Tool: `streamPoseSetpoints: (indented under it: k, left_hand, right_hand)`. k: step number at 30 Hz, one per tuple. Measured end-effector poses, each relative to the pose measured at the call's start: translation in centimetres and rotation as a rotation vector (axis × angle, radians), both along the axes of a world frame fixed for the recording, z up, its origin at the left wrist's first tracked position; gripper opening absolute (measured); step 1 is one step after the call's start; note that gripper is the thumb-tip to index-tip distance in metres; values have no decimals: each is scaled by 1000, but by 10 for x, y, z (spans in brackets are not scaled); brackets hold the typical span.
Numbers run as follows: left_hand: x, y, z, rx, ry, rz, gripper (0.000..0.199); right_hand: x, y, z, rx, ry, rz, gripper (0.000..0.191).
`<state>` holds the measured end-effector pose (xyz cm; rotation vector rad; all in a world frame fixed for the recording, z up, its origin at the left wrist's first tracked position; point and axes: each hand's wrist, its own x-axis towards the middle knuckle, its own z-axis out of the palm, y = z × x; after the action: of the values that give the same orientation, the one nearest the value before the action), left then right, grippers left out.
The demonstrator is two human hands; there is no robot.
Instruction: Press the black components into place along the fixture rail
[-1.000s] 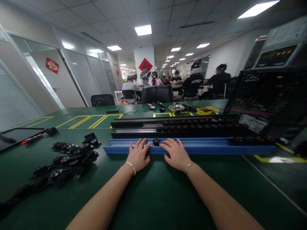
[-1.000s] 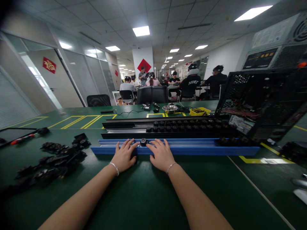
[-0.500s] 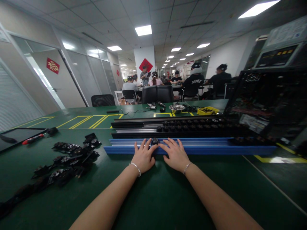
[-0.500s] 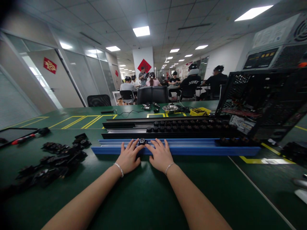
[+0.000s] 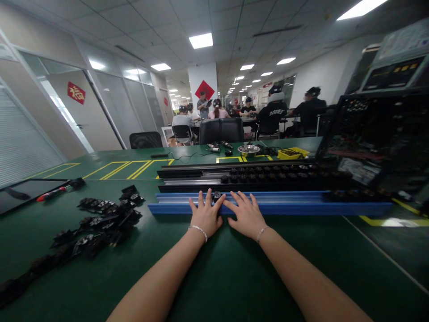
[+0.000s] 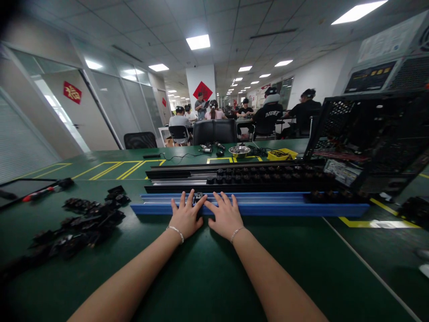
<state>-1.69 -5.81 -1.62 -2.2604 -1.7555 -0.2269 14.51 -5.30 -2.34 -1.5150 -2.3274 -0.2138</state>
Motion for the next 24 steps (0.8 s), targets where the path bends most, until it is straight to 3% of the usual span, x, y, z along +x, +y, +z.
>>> streamPoseSetpoints:
  k: [13, 24]
  left_hand:
    - [-6, 2, -5, 24, 34, -40, 69]
    - [-13, -1, -3, 25, -1, 29, 59]
  right_hand:
    - [1, 1, -1, 22, 11, 7, 58]
    - [2, -1, 0, 37, 15, 19, 52]
